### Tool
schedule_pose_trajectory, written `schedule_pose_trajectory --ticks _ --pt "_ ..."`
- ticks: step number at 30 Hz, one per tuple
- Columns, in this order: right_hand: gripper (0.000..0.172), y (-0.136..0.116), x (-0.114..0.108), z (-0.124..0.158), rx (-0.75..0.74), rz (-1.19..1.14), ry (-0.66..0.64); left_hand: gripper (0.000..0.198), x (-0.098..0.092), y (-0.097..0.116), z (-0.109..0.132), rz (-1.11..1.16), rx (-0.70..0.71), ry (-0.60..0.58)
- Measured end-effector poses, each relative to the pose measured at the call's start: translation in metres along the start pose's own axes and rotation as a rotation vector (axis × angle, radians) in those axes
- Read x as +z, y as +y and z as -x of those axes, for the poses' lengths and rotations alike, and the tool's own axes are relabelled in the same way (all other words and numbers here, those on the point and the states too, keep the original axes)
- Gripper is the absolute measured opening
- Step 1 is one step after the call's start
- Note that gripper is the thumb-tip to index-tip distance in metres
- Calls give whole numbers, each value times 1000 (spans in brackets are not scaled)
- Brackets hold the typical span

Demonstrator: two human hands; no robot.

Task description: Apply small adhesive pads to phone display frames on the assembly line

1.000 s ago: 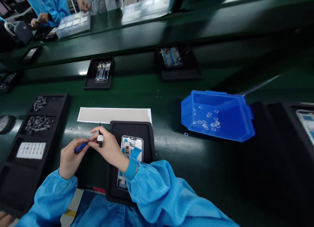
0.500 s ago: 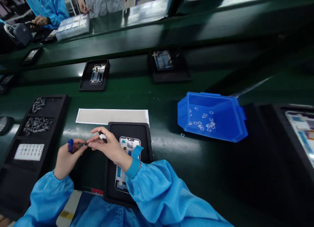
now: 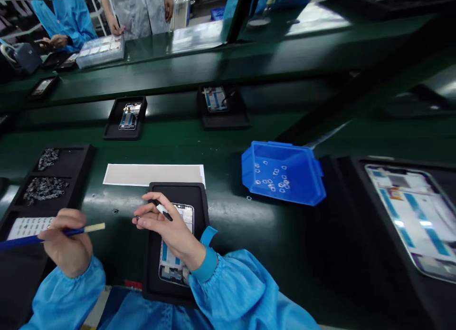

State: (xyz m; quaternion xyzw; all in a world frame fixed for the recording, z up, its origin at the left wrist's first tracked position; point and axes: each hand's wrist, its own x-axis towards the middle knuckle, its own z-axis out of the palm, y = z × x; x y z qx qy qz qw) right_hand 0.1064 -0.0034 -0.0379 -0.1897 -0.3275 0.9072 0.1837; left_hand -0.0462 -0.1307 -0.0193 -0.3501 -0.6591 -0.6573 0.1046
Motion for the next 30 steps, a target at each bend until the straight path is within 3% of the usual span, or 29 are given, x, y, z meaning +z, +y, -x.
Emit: schedule_pose_trajectory --ticks 3,6,12,17,20,23,30 --pt "44 3 2 7 -49 35 51 57 20 16 14 252 -155 5" --pt "44 4 5 10 -90 80 81 50 31 18 28 267 -159 -87" --pt "41 5 6 13 -139 145 103 37 25 12 33 244 -79 -246" --pt "43 3 2 16 -169 193 122 20 18 29 16 49 -81 -482" --pt "37 0 2 18 -233 280 164 10 16 37 12 7 -82 -548" --pt "32 -2 3 18 -310 351 204 6 16 35 15 28 -88 -507" --pt "23 -1 7 20 -429 488 308 21 20 27 34 12 -44 -322"
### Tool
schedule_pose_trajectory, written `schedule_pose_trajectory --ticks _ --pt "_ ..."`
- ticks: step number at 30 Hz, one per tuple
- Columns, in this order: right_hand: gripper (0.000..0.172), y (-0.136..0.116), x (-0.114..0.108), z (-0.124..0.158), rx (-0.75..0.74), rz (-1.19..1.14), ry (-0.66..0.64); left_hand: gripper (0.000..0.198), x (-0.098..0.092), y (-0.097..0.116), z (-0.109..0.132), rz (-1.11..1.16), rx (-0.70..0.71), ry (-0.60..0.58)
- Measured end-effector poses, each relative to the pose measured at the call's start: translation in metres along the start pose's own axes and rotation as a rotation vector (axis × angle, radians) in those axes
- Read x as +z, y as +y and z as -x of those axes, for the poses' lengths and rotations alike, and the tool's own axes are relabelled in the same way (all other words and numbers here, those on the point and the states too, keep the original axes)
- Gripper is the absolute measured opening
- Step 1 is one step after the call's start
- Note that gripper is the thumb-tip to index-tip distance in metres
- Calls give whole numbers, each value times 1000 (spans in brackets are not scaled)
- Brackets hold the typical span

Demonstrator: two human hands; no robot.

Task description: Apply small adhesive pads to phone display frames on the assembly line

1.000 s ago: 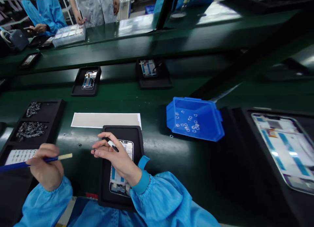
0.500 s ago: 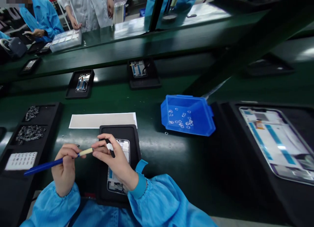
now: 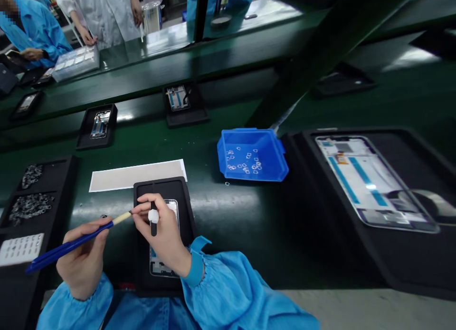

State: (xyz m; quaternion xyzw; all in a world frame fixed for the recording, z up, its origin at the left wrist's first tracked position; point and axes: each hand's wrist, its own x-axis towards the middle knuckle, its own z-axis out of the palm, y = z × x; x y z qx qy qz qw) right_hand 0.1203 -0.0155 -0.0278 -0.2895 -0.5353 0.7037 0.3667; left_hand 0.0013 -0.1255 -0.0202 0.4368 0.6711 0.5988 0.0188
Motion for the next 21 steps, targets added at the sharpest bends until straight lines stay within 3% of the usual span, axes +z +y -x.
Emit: schedule_pose_trajectory --ticks 7,11,16,19,21 --pt "23 -5 -3 -1 -42 52 45 17 9 3 1 24 -33 88" --pt "24 -4 -7 1 -91 48 27 17 15 3 -7 107 -263 94" --pt "26 -8 -23 1 -164 101 59 39 26 3 -19 289 -533 41" --pt "22 -19 -65 -14 -290 322 286 40 32 3 -22 235 -499 -8" --pt "21 -29 -111 -30 -413 615 584 37 36 2 -22 132 -405 -43"
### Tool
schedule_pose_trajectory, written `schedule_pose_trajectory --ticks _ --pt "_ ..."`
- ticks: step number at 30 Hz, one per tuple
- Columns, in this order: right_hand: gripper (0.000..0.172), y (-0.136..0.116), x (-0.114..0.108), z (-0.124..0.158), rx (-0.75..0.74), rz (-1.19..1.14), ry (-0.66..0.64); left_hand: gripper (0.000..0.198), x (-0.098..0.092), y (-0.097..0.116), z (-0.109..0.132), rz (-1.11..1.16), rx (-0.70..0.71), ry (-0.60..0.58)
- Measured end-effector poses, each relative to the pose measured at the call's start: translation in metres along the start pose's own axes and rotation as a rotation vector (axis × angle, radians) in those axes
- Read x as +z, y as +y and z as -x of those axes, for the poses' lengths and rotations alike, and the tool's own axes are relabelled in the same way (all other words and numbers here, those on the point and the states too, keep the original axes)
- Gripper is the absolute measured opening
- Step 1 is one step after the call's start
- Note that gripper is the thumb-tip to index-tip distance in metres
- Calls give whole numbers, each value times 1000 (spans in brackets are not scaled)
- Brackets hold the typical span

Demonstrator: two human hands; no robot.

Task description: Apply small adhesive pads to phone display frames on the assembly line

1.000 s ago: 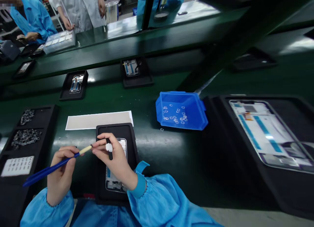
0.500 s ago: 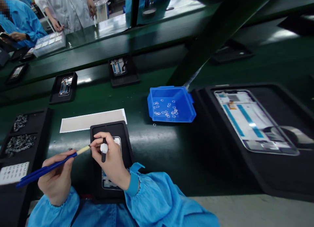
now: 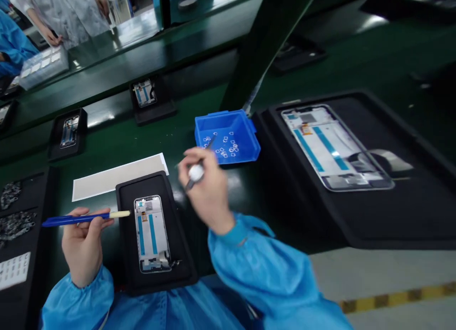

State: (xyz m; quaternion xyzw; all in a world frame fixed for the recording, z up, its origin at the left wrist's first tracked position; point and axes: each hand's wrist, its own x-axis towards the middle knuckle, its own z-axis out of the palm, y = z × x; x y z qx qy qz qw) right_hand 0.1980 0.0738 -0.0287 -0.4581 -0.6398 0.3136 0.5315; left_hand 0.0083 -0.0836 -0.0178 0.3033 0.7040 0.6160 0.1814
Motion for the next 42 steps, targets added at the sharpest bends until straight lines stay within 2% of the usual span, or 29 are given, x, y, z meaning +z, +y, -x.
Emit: schedule_pose_trajectory --ticks 1,3,5,8,10,12,16,19,24,42 --pt "22 14 -13 -17 -31 174 61 35 2 -2 0 -59 54 -16" --pt "25 39 -37 -46 -47 466 96 31 7 -6 -2 -171 154 -66" --pt "27 57 -52 -59 -78 625 88 28 12 -11 -4 -276 233 -155" --pt "32 59 -50 -50 -162 622 53 26 18 -16 -9 -429 347 -271" --pt "25 48 -38 -31 -190 510 11 24 22 -14 -12 -502 425 -309" --pt "20 34 -23 -11 -203 350 -120 23 26 -11 -13 -540 494 -325" --pt "20 19 3 19 -214 119 -524 26 30 -7 -14 -592 548 -339" --pt "30 21 14 28 -174 118 -660 30 30 -9 -14 -586 500 -352" --pt "36 27 18 31 -104 72 -669 32 32 -9 -14 -556 482 -370" --pt "26 25 19 33 -120 81 -656 29 39 2 -18 -676 485 -414"
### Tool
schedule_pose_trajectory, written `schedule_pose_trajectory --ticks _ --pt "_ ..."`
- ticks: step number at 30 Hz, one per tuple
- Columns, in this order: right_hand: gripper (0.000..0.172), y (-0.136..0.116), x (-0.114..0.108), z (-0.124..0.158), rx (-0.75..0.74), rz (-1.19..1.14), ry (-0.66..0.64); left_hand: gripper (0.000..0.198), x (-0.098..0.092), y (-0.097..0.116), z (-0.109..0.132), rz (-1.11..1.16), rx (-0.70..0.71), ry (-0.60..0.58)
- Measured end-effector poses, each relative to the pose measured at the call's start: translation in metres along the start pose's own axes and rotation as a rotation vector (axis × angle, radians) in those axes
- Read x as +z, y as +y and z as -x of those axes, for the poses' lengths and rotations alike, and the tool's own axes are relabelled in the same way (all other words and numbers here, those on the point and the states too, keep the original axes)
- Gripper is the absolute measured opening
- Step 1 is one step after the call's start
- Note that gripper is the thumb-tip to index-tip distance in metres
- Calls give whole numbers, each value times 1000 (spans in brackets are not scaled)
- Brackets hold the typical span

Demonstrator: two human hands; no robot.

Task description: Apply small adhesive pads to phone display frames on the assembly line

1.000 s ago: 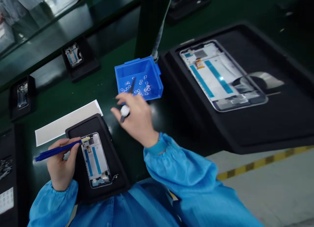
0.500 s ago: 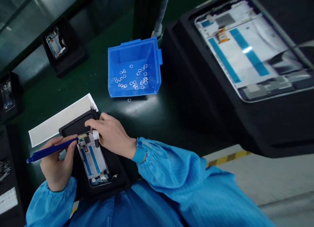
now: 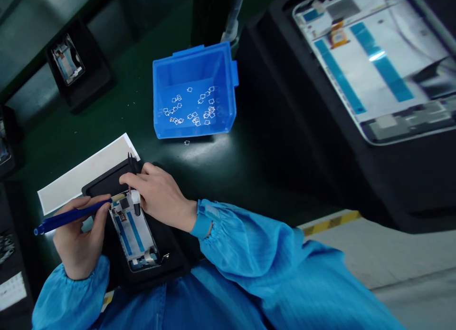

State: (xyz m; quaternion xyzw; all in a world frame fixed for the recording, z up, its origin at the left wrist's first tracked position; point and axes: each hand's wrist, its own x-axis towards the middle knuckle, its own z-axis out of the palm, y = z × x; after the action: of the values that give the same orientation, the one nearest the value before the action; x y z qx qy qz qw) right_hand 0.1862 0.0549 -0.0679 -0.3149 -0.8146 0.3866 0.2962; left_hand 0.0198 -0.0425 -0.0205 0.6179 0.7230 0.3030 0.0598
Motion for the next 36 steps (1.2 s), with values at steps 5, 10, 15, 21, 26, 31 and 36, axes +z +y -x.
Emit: schedule_pose_trajectory --ticks 5,10,15,21,26,31,36 --pt "28 1 0 0 4 6 -7 23 -3 8 -10 -138 130 -60" --pt "26 2 1 1 0 16 -5 16 -5 16 -19 -205 203 -120" --pt "26 2 3 1 17 18 -2 16 -4 14 -21 -152 235 -144" --pt "33 0 4 -1 16 5 -11 13 5 3 -15 -10 36 -112" --pt "36 2 1 -4 48 -100 16 16 -8 -15 -20 421 -190 290" --pt "24 13 -20 -17 85 -282 277 8 -20 -26 -38 266 -67 185" --pt "29 21 -31 -28 165 -229 466 29 10 -11 -60 -231 131 -350"
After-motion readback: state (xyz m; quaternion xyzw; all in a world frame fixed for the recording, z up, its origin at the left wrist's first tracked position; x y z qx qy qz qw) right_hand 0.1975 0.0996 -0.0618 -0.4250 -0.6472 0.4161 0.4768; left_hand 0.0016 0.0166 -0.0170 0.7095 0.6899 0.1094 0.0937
